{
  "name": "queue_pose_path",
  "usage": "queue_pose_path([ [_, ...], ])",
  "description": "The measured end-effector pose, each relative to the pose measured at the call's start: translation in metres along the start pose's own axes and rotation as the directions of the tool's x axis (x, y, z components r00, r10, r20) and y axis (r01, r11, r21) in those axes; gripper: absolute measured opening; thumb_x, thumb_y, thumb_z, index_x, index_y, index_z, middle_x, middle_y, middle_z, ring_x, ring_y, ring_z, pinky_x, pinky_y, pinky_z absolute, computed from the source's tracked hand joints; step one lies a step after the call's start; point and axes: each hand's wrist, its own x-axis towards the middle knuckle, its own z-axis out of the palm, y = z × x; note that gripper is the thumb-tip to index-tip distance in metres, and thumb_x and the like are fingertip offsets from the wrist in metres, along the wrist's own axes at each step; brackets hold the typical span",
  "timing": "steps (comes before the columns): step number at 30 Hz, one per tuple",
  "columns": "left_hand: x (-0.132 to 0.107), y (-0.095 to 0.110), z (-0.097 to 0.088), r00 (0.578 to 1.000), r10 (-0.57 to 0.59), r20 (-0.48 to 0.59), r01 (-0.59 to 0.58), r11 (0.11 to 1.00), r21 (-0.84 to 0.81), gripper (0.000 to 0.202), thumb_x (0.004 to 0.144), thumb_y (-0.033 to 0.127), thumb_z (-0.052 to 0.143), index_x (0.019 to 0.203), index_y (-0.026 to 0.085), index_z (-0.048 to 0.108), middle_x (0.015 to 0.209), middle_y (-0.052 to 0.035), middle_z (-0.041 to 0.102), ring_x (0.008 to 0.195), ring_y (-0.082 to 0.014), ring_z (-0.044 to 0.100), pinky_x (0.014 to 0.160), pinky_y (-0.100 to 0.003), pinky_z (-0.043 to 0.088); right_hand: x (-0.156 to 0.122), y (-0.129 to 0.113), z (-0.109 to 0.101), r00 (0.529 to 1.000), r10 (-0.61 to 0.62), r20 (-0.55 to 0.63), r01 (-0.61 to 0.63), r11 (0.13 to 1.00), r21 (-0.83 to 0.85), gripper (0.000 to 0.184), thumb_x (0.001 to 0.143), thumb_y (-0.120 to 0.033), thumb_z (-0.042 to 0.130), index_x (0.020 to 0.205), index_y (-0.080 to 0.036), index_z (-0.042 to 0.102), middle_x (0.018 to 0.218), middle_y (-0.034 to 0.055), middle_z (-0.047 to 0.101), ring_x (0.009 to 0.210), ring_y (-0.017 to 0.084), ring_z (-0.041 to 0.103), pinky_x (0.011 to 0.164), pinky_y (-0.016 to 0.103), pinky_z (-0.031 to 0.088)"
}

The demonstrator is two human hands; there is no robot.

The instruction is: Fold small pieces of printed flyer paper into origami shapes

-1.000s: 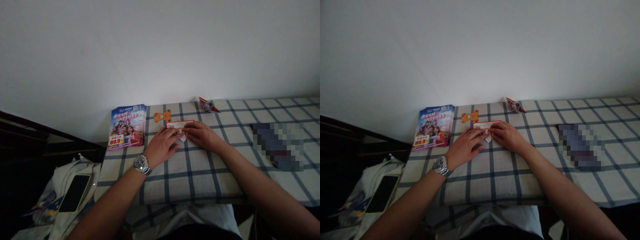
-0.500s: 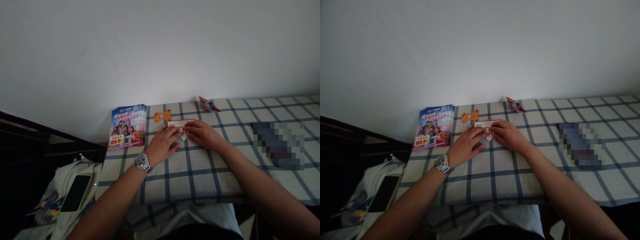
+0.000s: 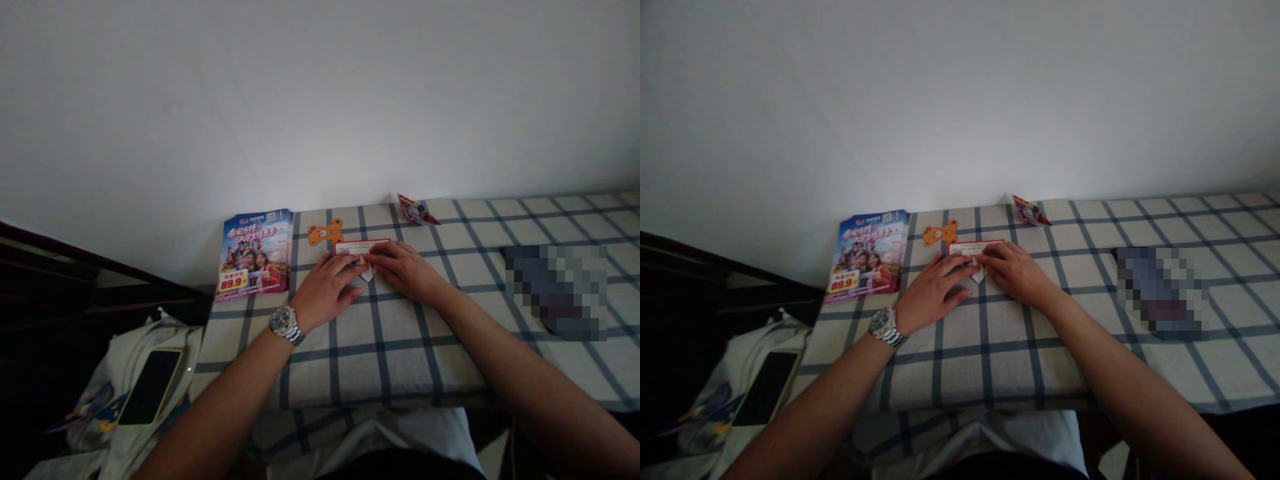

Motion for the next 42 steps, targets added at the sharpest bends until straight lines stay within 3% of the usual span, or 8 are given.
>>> queue_pose_path([
  [6, -0.0007, -0.0002, 0.0004, 1.000, -0.007, -0.001, 0.007, 1.000, -0.011, 0.050, 0.101, 0.033, 0.062, 0.149, 0.031, 0.051, 0.156, -0.0067, 0.048, 0.145, -0.0296, 0.045, 0.128, -0.060, 0.024, -0.0023, 0.0041, 0.0003, 1.000, 0.003, -0.029, -0.001, 0.997, 0.079, 0.032, 0.103, -0.026, 0.053, 0.130, -0.025, 0.071, 0.130, 0.0113, 0.067, 0.123, 0.029, 0.062, 0.107, 0.053, 0.053],
  [42, 0.0006, 0.0002, -0.0008, 1.000, -0.002, 0.021, 0.002, 1.000, 0.004, 0.050, 0.101, 0.034, 0.060, 0.150, 0.029, 0.051, 0.155, -0.0079, 0.050, 0.147, -0.0301, 0.044, 0.127, -0.060, 0.026, -0.0011, 0.0025, 0.0008, 0.998, -0.001, 0.064, 0.004, 0.998, -0.056, 0.042, 0.103, -0.024, 0.050, 0.144, -0.027, 0.060, 0.137, 0.0112, 0.063, 0.123, 0.031, 0.059, 0.106, 0.053, 0.052],
])
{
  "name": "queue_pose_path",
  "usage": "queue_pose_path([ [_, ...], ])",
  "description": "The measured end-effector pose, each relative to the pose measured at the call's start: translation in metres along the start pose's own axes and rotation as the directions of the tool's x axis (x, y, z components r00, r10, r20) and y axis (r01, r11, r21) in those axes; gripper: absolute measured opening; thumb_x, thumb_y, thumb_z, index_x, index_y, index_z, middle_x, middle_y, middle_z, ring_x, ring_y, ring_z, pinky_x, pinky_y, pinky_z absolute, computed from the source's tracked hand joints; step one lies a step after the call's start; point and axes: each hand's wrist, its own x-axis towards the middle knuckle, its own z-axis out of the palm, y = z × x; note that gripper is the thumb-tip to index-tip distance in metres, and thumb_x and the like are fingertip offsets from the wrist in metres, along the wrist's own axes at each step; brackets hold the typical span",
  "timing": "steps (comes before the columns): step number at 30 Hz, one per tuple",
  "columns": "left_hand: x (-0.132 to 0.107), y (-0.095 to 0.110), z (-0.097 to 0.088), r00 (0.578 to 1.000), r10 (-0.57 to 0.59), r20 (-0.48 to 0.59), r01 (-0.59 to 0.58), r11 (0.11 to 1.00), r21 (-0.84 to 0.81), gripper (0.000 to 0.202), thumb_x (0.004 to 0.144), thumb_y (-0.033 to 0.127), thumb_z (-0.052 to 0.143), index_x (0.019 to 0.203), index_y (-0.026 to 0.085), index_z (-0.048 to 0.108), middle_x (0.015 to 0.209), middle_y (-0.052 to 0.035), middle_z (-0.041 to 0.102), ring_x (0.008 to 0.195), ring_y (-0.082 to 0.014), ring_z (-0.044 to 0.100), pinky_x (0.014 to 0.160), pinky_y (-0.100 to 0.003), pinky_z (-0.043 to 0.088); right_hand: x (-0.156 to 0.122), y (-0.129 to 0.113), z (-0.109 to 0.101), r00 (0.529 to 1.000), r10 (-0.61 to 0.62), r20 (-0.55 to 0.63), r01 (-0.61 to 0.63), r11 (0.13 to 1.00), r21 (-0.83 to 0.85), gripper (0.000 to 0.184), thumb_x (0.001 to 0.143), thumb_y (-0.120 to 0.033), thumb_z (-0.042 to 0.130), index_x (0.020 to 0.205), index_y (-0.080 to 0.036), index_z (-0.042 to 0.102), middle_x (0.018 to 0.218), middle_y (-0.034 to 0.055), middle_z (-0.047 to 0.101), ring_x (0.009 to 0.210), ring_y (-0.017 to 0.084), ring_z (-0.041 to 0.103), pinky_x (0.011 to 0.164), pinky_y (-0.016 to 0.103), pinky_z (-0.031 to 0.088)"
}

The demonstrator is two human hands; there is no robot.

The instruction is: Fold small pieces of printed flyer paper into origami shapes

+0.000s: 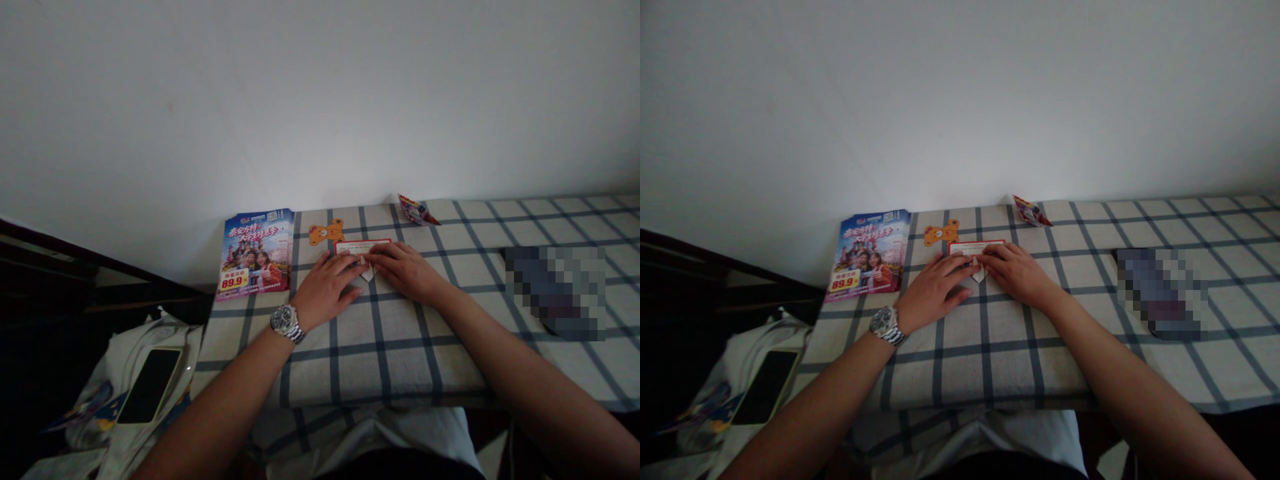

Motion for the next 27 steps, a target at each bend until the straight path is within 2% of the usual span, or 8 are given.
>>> queue_pose_path([
  [9, 0.0003, 0.0000, 0.0015, 1.000, 0.000, 0.000, 0.000, 1.000, 0.001, 0.048, 0.103, 0.036, 0.057, 0.150, 0.029, 0.051, 0.156, -0.0070, 0.050, 0.148, -0.0302, 0.042, 0.127, -0.061, 0.025, -0.0016, -0.0029, -0.0001, 1.000, 0.027, 0.011, -0.026, 0.999, -0.038, 0.043, 0.103, -0.024, 0.050, 0.145, -0.026, 0.059, 0.141, 0.0127, 0.060, 0.125, 0.032, 0.058, 0.107, 0.053, 0.051],
  [14, 0.0002, -0.0027, 0.0029, 1.000, 0.015, -0.004, -0.015, 1.000, 0.002, 0.050, 0.102, 0.037, 0.059, 0.151, 0.029, 0.050, 0.156, -0.0076, 0.049, 0.148, -0.0300, 0.042, 0.127, -0.060, 0.024, -0.0034, 0.0015, 0.0033, 1.000, -0.014, 0.022, 0.015, 0.999, -0.037, 0.043, 0.101, -0.022, 0.054, 0.144, -0.025, 0.060, 0.144, 0.0118, 0.061, 0.131, 0.033, 0.055, 0.110, 0.056, 0.049],
  [27, 0.0004, -0.0021, 0.0038, 1.000, 0.005, -0.009, -0.005, 1.000, -0.001, 0.049, 0.102, 0.037, 0.058, 0.150, 0.030, 0.050, 0.156, -0.0066, 0.049, 0.146, -0.0284, 0.044, 0.128, -0.058, 0.024, -0.0047, 0.0049, -0.0001, 1.000, -0.025, -0.008, 0.026, 0.997, 0.072, 0.040, 0.104, -0.023, 0.050, 0.142, -0.025, 0.061, 0.141, 0.0094, 0.066, 0.131, 0.029, 0.059, 0.111, 0.055, 0.049],
])
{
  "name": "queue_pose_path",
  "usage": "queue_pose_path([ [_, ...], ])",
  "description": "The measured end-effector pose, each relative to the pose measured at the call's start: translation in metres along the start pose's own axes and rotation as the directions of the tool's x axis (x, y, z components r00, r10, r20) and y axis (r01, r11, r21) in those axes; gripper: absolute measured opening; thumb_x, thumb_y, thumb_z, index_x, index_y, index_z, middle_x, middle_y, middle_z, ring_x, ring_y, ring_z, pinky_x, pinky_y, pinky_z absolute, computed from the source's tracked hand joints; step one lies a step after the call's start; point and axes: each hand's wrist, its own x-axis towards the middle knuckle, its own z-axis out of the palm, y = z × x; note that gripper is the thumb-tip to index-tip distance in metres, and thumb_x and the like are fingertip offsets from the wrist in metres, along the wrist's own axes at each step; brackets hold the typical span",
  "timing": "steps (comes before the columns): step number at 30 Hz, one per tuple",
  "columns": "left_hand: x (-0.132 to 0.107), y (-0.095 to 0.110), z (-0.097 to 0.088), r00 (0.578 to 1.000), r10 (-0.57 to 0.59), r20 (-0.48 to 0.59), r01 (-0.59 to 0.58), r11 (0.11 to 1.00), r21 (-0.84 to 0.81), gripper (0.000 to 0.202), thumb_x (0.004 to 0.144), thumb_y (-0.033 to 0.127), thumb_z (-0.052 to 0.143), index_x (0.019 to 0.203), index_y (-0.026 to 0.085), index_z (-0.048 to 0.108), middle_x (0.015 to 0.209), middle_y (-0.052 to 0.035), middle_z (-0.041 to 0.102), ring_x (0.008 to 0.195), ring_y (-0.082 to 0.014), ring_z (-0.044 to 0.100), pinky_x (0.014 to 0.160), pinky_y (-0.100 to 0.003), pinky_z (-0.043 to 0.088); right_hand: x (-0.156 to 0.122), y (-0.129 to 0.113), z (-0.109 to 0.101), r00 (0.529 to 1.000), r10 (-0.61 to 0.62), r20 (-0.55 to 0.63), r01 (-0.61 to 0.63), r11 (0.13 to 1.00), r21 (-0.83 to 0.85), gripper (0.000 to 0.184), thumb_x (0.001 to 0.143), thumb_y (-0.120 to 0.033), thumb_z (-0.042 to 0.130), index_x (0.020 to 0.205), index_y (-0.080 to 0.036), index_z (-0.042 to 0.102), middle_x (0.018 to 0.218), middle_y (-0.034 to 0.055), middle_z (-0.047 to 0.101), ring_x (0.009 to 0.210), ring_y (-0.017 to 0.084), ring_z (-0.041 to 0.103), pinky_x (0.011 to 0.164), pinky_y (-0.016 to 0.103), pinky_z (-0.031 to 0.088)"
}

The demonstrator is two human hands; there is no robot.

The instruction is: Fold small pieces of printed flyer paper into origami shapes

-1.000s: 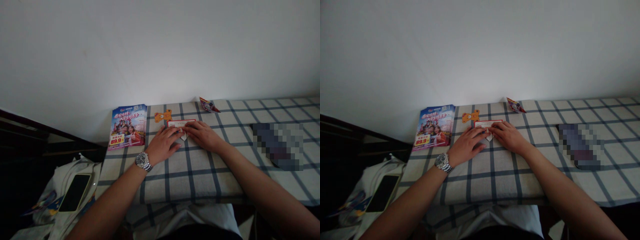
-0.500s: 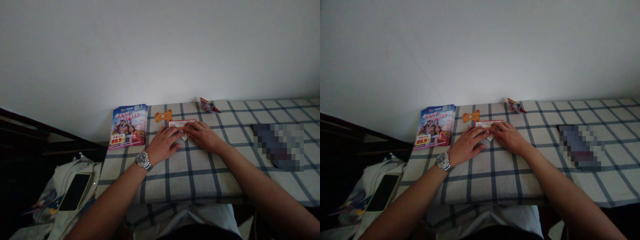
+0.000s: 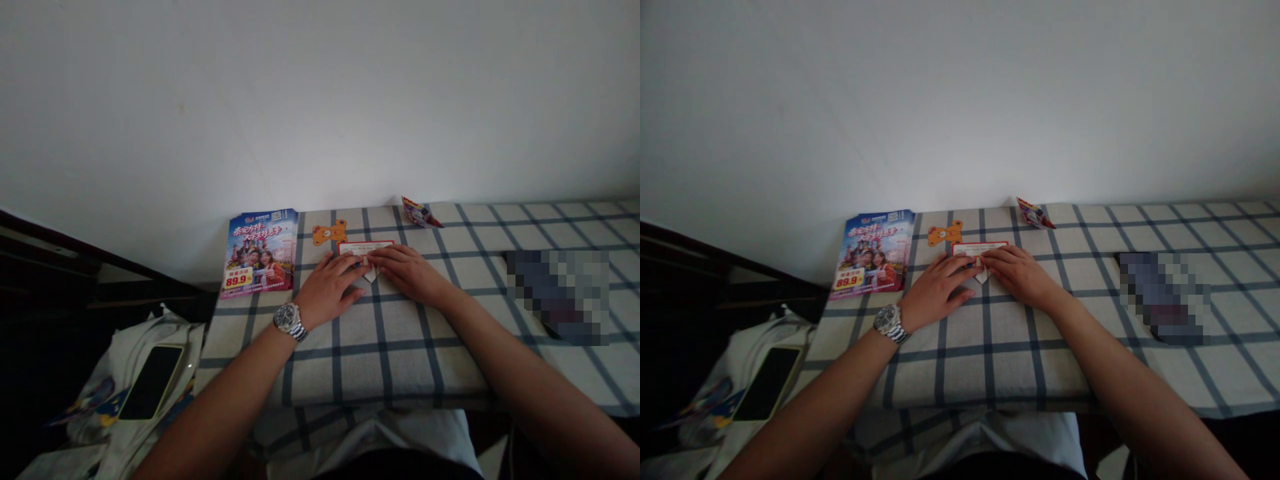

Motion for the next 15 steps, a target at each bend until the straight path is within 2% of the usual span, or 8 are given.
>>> queue_pose_path([
  [7, -0.0007, -0.0025, 0.0010, 1.000, 0.017, -0.007, -0.017, 1.000, 0.003, 0.048, 0.102, 0.036, 0.058, 0.149, 0.029, 0.052, 0.156, -0.0075, 0.048, 0.145, -0.0290, 0.045, 0.128, -0.058, 0.023, 0.0009, 0.0015, -0.0018, 0.999, -0.033, 0.002, 0.033, 0.998, 0.053, 0.039, 0.105, -0.024, 0.049, 0.142, -0.026, 0.061, 0.141, 0.0073, 0.067, 0.135, 0.029, 0.055, 0.113, 0.055, 0.047],
  [15, -0.0008, -0.0054, 0.0013, 0.999, 0.032, 0.016, -0.032, 0.999, -0.011, 0.050, 0.103, 0.037, 0.057, 0.152, 0.030, 0.048, 0.158, -0.0081, 0.047, 0.148, -0.0301, 0.042, 0.128, -0.060, 0.022, 0.0013, 0.0020, -0.0018, 1.000, -0.021, 0.023, 0.020, 1.000, 0.018, 0.037, 0.105, -0.023, 0.049, 0.138, -0.024, 0.064, 0.143, 0.0066, 0.067, 0.133, 0.029, 0.055, 0.114, 0.055, 0.046],
])
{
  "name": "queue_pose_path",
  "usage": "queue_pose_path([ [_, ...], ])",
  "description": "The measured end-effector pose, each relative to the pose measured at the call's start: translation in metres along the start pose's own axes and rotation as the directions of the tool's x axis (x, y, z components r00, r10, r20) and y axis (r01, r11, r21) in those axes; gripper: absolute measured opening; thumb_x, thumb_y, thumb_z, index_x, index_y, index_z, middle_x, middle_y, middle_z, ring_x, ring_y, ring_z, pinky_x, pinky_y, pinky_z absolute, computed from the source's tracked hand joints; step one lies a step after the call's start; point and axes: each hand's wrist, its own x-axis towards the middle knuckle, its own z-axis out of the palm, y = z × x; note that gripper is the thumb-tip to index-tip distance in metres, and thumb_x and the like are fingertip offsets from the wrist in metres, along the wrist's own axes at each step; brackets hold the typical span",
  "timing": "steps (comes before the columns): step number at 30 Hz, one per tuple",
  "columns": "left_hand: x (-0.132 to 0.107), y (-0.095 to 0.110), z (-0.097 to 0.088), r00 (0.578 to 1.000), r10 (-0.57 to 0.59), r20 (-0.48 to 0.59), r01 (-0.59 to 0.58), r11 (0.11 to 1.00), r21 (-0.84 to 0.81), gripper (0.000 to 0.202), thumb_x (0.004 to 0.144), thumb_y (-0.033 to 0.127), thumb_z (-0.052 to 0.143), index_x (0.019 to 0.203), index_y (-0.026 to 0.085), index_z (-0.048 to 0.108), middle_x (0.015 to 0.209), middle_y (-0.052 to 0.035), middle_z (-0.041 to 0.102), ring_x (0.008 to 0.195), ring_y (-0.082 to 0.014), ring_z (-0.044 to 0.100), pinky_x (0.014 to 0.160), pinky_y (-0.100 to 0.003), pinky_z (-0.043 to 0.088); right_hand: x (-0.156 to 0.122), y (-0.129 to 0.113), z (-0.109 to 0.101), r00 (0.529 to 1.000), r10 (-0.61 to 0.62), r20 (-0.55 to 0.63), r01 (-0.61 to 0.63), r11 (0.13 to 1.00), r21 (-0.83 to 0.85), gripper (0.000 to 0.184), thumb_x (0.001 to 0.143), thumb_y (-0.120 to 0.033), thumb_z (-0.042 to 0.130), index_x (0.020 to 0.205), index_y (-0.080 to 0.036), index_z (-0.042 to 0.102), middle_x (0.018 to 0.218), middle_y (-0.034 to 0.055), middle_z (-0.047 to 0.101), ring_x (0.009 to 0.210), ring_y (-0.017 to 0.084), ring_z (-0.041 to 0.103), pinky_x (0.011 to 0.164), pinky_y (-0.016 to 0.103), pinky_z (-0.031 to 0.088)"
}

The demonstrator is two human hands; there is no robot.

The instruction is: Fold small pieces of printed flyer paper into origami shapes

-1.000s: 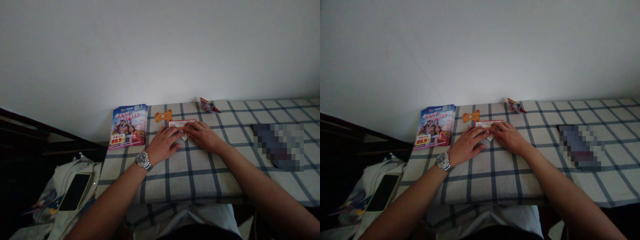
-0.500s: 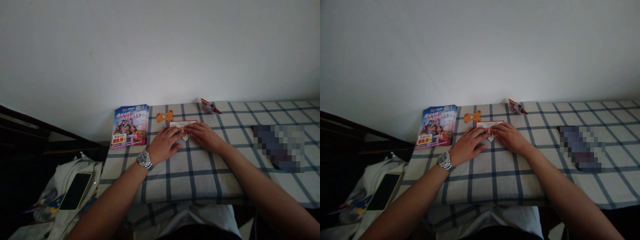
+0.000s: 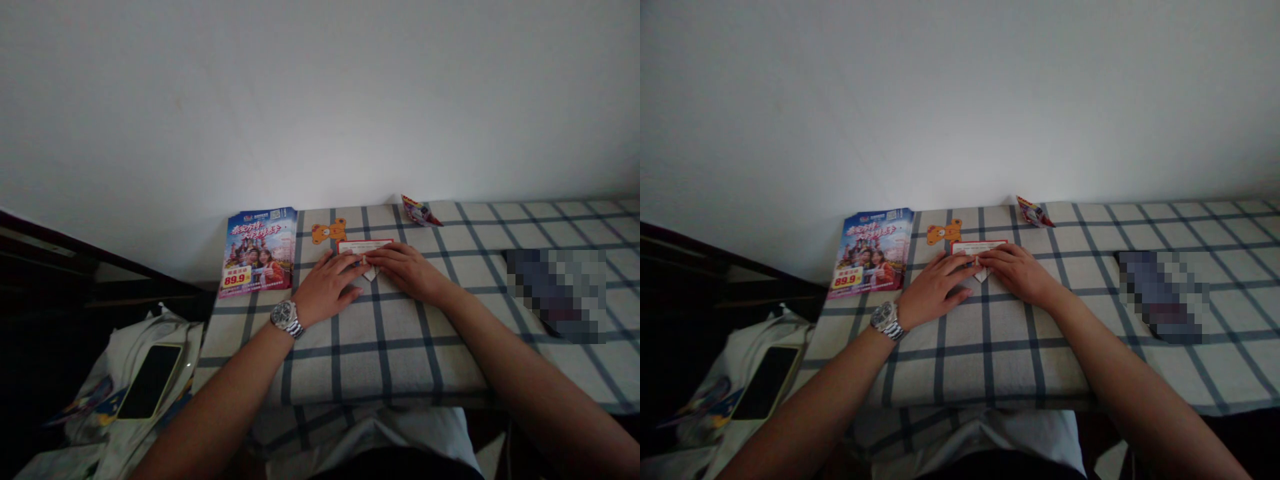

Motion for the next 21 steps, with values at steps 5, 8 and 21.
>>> queue_pose_path([
  [5, -0.003, -0.004, -0.002, 1.000, 0.022, 0.006, -0.021, 0.999, -0.040, 0.050, 0.103, 0.035, 0.059, 0.151, 0.030, 0.049, 0.160, -0.0072, 0.046, 0.152, -0.0299, 0.037, 0.129, -0.060, 0.023, 0.001, 0.000, -0.001, 1.000, -0.007, 0.011, 0.007, 1.000, -0.017, 0.039, 0.105, -0.023, 0.049, 0.141, -0.025, 0.063, 0.144, 0.0059, 0.066, 0.132, 0.029, 0.056, 0.114, 0.054, 0.047],
  [8, -0.004, -0.005, -0.005, 0.999, 0.036, 0.006, -0.036, 0.998, -0.043, 0.044, 0.103, 0.035, 0.059, 0.145, 0.029, 0.054, 0.158, -0.0064, 0.048, 0.153, -0.0284, 0.036, 0.130, -0.058, 0.022, 0.001, 0.000, -0.001, 1.000, -0.019, 0.009, 0.019, 1.000, -0.015, 0.039, 0.104, -0.022, 0.050, 0.141, -0.025, 0.063, 0.144, 0.0057, 0.066, 0.133, 0.029, 0.056, 0.114, 0.053, 0.047],
  [21, -0.006, -0.002, -0.012, 0.996, 0.091, 0.015, -0.090, 0.995, -0.031, 0.044, 0.104, 0.034, 0.057, 0.147, 0.025, 0.054, 0.153, -0.0077, 0.055, 0.144, -0.0255, 0.048, 0.124, -0.050, 0.039, 0.002, -0.004, -0.001, 1.000, -0.027, 0.004, 0.027, 1.000, -0.006, 0.040, 0.105, -0.022, 0.049, 0.143, -0.025, 0.062, 0.145, 0.0048, 0.065, 0.133, 0.029, 0.056, 0.116, 0.054, 0.046],
])
